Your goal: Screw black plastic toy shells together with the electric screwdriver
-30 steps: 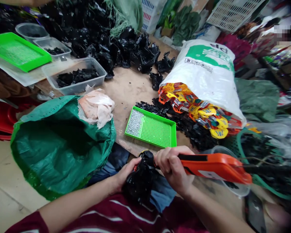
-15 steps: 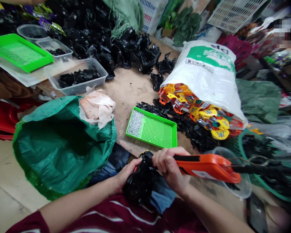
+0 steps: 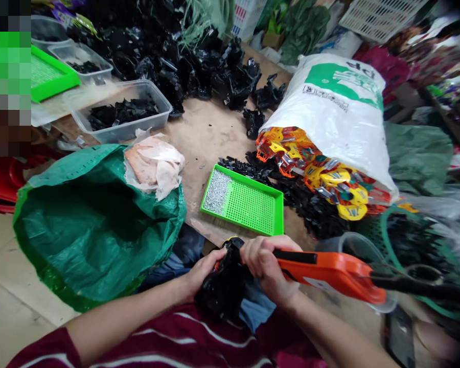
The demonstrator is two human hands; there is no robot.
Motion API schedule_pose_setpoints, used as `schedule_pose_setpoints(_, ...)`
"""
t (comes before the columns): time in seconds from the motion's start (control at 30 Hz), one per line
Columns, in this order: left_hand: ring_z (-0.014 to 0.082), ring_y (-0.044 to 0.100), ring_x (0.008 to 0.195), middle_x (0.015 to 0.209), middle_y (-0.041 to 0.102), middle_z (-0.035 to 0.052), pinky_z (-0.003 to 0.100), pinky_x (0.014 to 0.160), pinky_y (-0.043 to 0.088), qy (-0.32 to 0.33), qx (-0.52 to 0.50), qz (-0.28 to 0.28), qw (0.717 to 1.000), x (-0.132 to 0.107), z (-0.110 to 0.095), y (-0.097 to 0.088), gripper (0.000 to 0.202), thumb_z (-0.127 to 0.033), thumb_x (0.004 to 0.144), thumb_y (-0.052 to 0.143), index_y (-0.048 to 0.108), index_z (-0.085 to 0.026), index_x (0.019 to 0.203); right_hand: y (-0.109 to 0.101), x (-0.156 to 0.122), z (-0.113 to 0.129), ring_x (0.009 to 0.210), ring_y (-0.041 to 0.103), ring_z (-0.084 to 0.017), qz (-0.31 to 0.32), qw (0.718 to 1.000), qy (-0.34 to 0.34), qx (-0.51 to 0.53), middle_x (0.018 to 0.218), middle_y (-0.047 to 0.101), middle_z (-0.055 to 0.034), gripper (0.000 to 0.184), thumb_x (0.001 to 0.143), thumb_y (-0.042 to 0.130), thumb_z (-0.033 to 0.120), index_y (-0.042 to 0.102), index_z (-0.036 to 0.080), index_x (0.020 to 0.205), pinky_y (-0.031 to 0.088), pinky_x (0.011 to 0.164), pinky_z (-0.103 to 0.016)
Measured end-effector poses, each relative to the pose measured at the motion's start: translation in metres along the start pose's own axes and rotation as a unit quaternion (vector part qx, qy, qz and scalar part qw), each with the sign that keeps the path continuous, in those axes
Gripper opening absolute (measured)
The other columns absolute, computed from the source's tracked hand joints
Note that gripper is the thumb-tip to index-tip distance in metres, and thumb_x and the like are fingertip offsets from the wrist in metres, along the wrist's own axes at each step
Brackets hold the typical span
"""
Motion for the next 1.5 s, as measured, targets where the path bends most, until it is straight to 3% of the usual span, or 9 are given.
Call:
schedule_pose_setpoints(0.17,0.0134,0.054,0.072,0.069,0.064,-0.0023,0.024,0.071,0.04,0.001,0.006,-0.008,1.0,-0.001,0.002,-0.002,0.037,-0.051,0.075,0.068,0.067,-0.015,0.082,0.002,-0.004,-0.005,0.044,0.047,-0.012,0.013,1.0,0.008,-0.01,0.053,0.047,0.0067,0.016,0.09,0.06,0.022,0.053,0.023,0.076,0.043,0.048,-0.029)
schedule_pose_setpoints(0.3,0.0129,0.055,0.064,0.064,0.064,-0.0016,0.024,0.064,0.041,-0.032,-0.026,0.011,0.999,0.0,0.009,-0.002,0.038,-0.053,0.077,0.065,0.066,-0.016,0.083,0.0,0.006,-0.002,0.042,0.043,-0.01,-0.038,0.998,0.04,0.014,0.052,0.045,0.0088,0.01,0.091,0.059,0.021,0.054,0.024,0.083,0.041,0.044,-0.025)
schedule_pose_setpoints(0.43,0.0143,0.058,0.057,0.059,0.063,-0.0008,0.023,0.055,0.041,-0.056,-0.037,0.022,0.997,0.004,0.016,-0.005,0.042,-0.058,0.077,0.062,0.065,-0.016,0.079,-0.003,0.038,0.019,0.039,0.038,-0.008,-0.093,0.995,0.0,0.028,0.048,0.042,0.0107,0.008,0.09,0.06,0.023,0.055,0.024,0.084,0.04,0.044,-0.024)
schedule_pose_setpoints(0.53,0.0167,0.061,0.059,0.066,0.067,0.0039,0.026,0.058,0.046,-0.082,-0.04,0.032,0.995,0.006,0.021,-0.006,0.049,-0.061,0.078,0.057,0.066,-0.013,0.082,-0.011,0.072,0.025,0.038,0.036,-0.008,-0.13,0.99,-0.048,-0.002,0.047,0.041,0.0114,0.006,0.09,0.062,0.026,0.056,0.024,0.091,0.039,0.044,-0.024)
schedule_pose_setpoints(0.67,0.022,0.065,0.062,0.073,0.072,0.0108,0.032,0.062,0.05,-0.109,-0.028,0.053,0.992,0.007,0.026,-0.006,0.059,-0.066,0.079,0.049,0.068,-0.01,0.088,-0.023,0.113,0.008,0.037,0.037,-0.008,-0.176,0.981,-0.076,-0.023,0.047,0.041,0.0119,0.02,0.085,0.068,0.032,0.05,0.023,0.081,0.037,0.043,-0.023)
schedule_pose_setpoints(0.83,0.0213,0.065,0.058,0.067,0.07,0.0091,0.031,0.063,0.05,-0.091,-0.011,0.051,0.994,0.007,0.023,-0.004,0.057,-0.065,0.079,0.049,0.067,-0.011,0.081,-0.028,0.141,-0.018,0.037,0.039,-0.008,-0.181,0.978,-0.092,-0.035,0.047,0.04,0.0127,0.023,0.083,0.067,0.037,0.049,0.023,0.084,0.039,0.042,-0.024)
schedule_pose_setpoints(1.0,0.022,0.065,0.056,0.06,0.068,0.0069,0.032,0.064,0.049,-0.103,0.008,0.064,0.993,0.0,0.018,0.004,0.061,-0.072,0.076,0.049,0.066,-0.013,0.082,-0.029,0.15,-0.032,0.036,0.04,-0.008,-0.175,0.98,-0.092,-0.035,0.047,0.041,0.0125,0.025,0.082,0.068,0.04,0.049,0.023,0.083,0.038,0.04,-0.023)
schedule_pose_setpoints(1.17,0.0224,0.065,0.06,0.063,0.069,0.007,0.032,0.068,0.048,-0.077,0.012,0.053,0.996,0.002,0.014,0.003,0.057,-0.065,0.08,0.049,0.067,-0.012,0.091,-0.029,0.152,-0.039,0.036,0.042,-0.008,-0.178,0.979,-0.091,-0.043,0.046,0.043,0.0119,0.027,0.082,0.069,0.041,0.05,0.023,0.081,0.039,0.04,-0.023)
schedule_pose_setpoints(1.5,0.0216,0.065,0.058,0.065,0.07,0.0095,0.031,0.065,0.048,-0.107,0.007,0.052,0.993,0.005,0.019,0.0,0.058,-0.064,0.083,0.043,0.068,-0.011,0.082,-0.027,0.151,-0.042,0.035,0.042,-0.008,-0.174,0.979,-0.096,-0.04,0.046,0.043,0.0124,0.026,0.082,0.069,0.04,0.05,0.023,0.083,0.039,0.04,-0.022)
Point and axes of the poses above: each hand's wrist, its own x-axis towards the middle knuckle, its own y-axis out of the palm, z = x × y, the point moved 5 cm from there along x, towards the middle knuckle
